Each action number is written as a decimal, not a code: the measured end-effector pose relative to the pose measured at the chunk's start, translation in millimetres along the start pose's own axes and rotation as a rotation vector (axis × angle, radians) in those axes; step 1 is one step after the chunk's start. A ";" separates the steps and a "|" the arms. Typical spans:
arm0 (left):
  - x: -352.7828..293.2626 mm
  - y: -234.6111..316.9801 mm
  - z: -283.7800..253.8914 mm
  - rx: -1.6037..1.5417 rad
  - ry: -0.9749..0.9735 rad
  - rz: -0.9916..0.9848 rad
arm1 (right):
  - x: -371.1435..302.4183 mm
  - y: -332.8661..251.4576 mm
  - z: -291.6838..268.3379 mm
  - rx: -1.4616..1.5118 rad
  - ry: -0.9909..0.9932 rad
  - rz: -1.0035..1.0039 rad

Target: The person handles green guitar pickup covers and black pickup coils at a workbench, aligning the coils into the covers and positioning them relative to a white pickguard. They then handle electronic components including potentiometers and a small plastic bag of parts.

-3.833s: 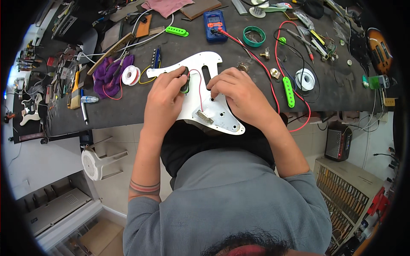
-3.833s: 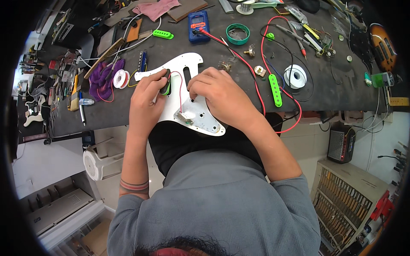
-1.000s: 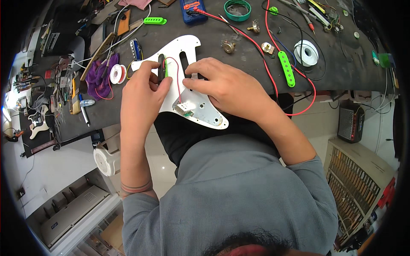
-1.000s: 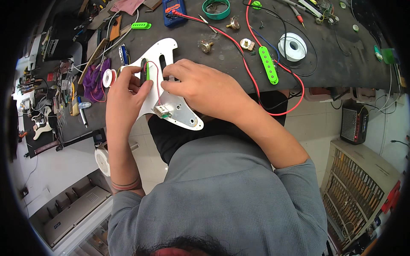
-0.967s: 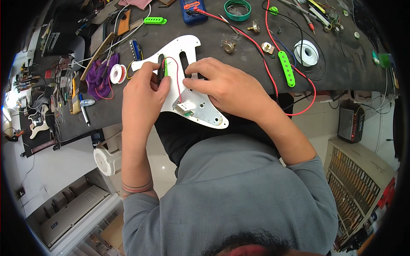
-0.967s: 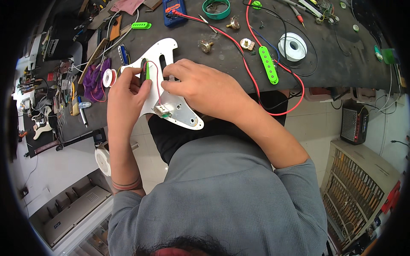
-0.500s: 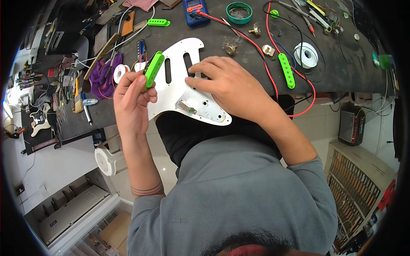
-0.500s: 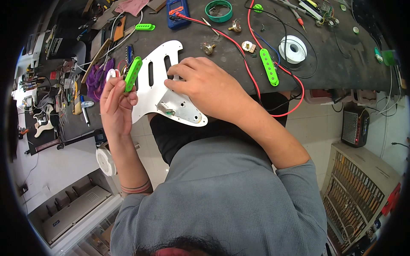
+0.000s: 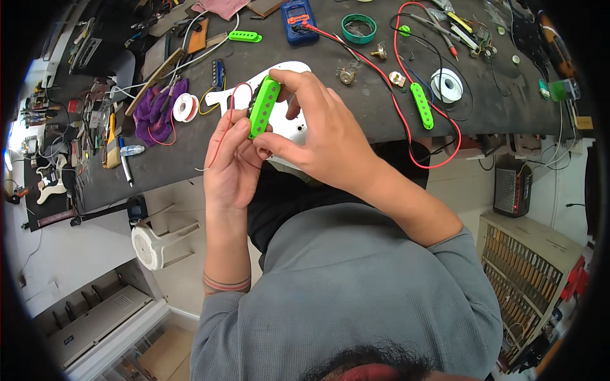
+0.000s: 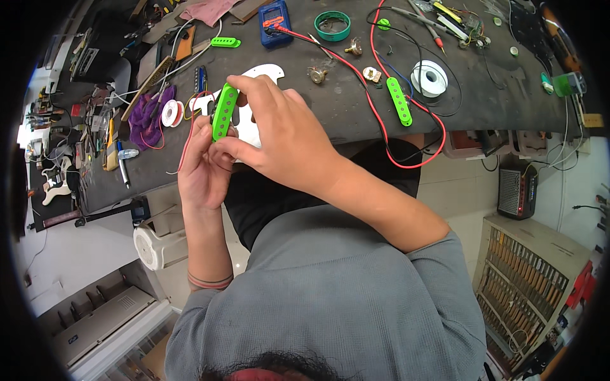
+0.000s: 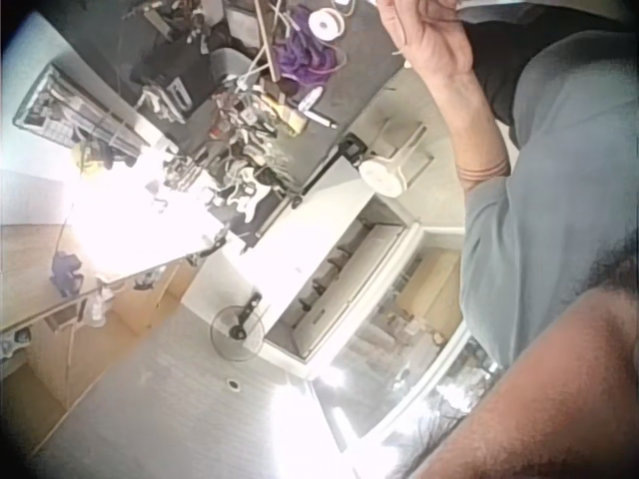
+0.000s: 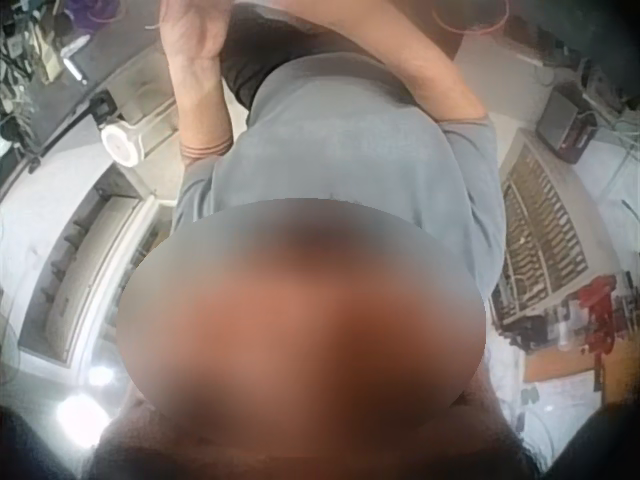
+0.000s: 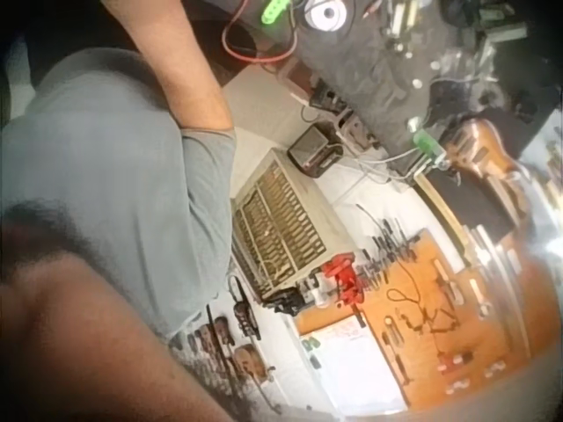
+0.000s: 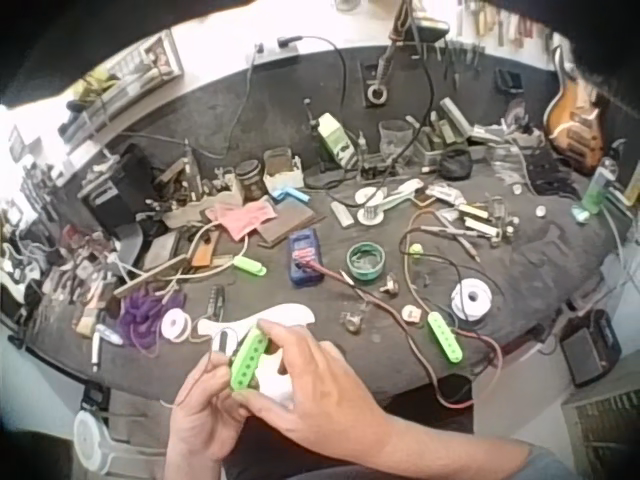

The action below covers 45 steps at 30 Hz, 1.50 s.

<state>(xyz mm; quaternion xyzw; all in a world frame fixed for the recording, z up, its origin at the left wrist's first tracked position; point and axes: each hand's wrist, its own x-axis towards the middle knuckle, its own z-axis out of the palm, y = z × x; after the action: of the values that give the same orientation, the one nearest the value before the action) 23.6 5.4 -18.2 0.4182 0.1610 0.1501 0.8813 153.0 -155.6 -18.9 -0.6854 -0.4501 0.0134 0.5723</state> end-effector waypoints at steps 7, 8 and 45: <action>-10.3 0.7 -3.4 -0.003 -0.023 0.011 | 0.0 -1.6 9.1 -0.160 0.034 -0.158; -12.0 3.0 -1.4 -0.013 -0.018 0.006 | 0.0 -1.5 9.6 -0.157 0.028 -0.159; -9.9 0.0 -28.8 0.040 -0.136 0.131 | 63.0 32.6 -0.8 0.681 -0.632 0.231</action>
<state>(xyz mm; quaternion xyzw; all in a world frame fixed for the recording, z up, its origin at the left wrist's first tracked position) 2.9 21.3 -33.8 0.4545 0.0760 0.1753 0.8700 210.5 -114.4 -13.3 -0.4668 -0.4930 0.4314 0.5941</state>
